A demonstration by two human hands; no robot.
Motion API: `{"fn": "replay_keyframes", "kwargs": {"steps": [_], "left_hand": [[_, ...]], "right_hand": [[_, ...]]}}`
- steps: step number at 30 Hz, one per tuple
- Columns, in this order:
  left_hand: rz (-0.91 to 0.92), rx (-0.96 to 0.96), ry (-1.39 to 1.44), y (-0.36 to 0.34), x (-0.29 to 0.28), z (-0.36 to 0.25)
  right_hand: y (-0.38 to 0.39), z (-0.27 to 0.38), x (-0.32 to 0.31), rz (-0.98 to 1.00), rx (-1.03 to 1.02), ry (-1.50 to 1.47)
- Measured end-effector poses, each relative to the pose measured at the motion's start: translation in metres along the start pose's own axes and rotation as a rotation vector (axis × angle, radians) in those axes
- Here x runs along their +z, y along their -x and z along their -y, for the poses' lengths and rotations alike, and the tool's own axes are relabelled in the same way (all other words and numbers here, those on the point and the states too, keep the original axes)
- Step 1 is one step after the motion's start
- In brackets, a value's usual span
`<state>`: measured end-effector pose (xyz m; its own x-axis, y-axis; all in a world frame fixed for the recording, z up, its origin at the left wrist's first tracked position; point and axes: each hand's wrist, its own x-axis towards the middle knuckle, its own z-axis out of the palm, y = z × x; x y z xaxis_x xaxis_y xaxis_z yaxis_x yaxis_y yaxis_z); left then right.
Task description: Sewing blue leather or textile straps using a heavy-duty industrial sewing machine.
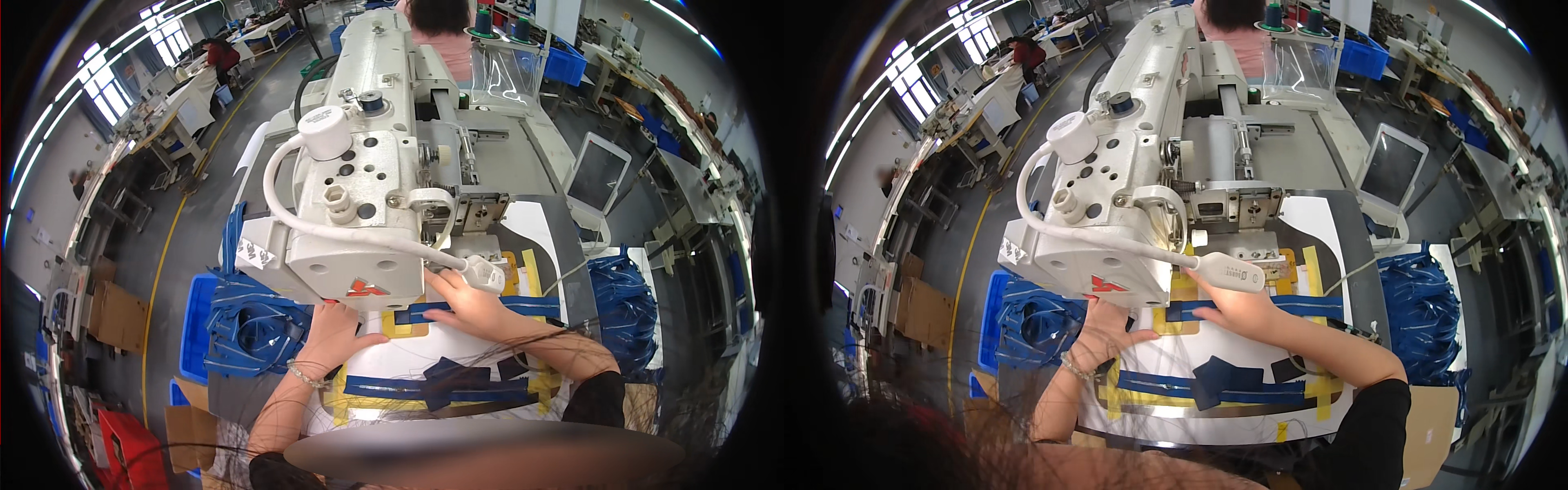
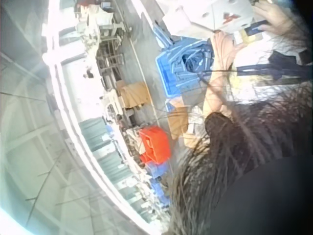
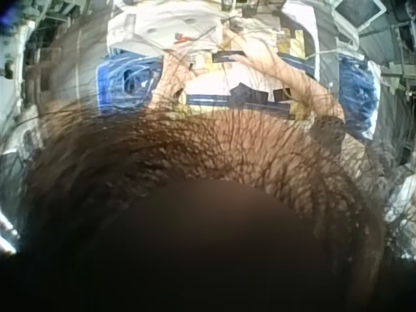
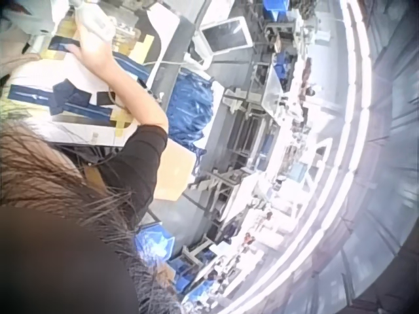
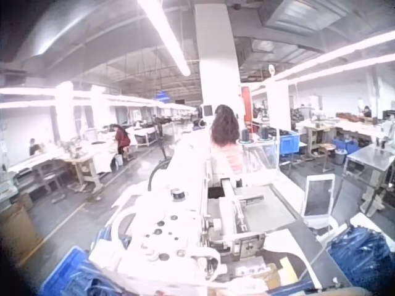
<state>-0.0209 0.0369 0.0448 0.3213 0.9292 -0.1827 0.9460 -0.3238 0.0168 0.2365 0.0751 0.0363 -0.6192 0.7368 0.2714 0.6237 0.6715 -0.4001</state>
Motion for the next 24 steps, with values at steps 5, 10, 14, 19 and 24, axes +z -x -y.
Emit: {"fn": "replay_keyframes", "kwargs": {"steps": [5, 10, 14, 19, 24], "left_hand": [[-0.376, 0.144, -0.009, 0.006, 0.006, -0.006], [-0.266, 0.157, 0.204, 0.003, 0.004, -0.009], [-0.156, 0.157, 0.419, 0.002, 0.011, -0.006], [-0.259, 0.169, 0.550, 0.005, 0.012, -0.008], [-0.212, 0.129, 0.531, 0.005, 0.019, -0.008]], "right_hand": [[0.002, 0.005, -0.014, 0.164, -0.120, -0.026], [0.004, 0.006, 0.017, 0.093, -0.121, 0.143], [-0.001, 0.009, 0.035, -0.095, -0.226, 0.221], [-0.003, 0.007, 0.038, -0.120, -0.242, 0.047], [-0.005, 0.007, 0.033, -0.225, -0.163, -0.302]]}}
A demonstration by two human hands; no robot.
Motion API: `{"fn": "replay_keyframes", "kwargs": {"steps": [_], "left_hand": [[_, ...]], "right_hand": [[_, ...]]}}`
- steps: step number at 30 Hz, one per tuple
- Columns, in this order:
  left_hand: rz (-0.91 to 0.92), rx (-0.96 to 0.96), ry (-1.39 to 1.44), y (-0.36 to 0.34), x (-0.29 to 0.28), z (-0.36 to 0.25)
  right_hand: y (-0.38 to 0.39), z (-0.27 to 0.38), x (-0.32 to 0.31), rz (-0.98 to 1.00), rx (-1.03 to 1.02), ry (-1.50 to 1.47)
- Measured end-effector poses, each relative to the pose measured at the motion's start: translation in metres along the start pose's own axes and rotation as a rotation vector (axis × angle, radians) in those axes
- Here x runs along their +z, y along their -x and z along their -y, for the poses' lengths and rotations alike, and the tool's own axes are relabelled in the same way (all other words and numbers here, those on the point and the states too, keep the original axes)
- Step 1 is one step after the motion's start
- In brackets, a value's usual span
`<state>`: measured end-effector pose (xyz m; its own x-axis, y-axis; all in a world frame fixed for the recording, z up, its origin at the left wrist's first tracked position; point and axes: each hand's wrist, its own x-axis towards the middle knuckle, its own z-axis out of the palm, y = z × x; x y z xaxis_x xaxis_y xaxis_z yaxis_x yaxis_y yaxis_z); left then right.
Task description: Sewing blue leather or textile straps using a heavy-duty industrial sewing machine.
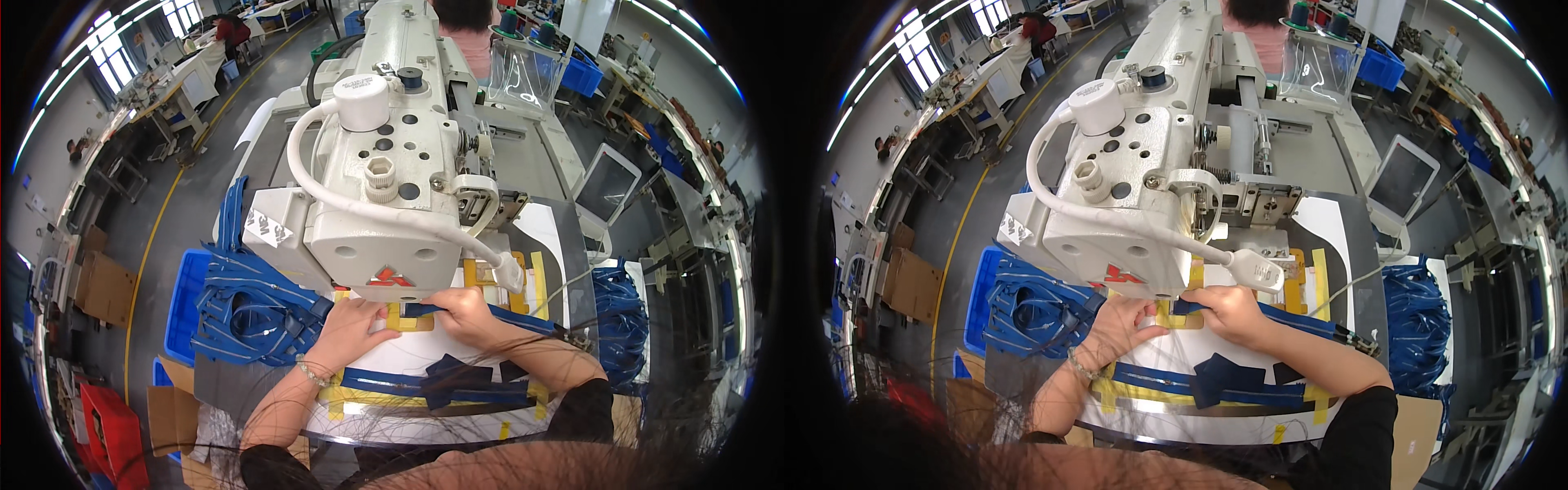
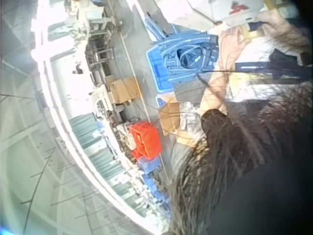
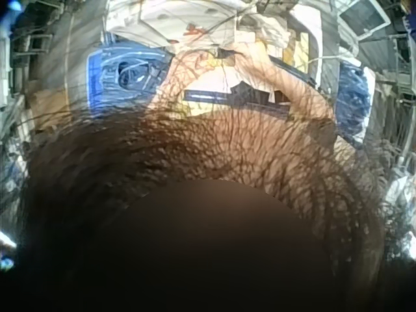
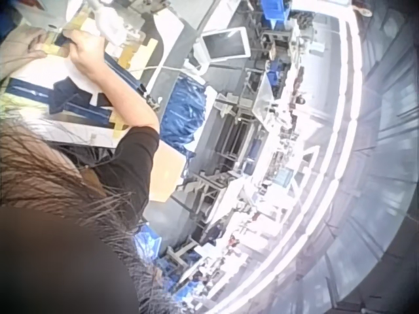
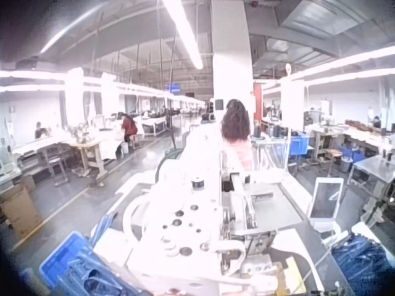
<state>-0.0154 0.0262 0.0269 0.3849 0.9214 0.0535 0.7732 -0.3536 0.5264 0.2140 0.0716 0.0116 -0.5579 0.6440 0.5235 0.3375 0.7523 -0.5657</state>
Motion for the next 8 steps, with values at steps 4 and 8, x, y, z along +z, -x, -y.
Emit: {"fn": "replay_keyframes", "kwargs": {"steps": [4, 8], "left_hand": [[-0.022, 0.021, -0.032, 0.001, -0.003, -0.001], [0.002, 0.098, -0.023, 0.002, -0.002, 0.002]], "right_hand": [[0.009, -0.005, -0.010, 0.122, -0.011, 0.004], [0.006, 0.003, -0.033, 0.363, -0.029, 0.198]]}}
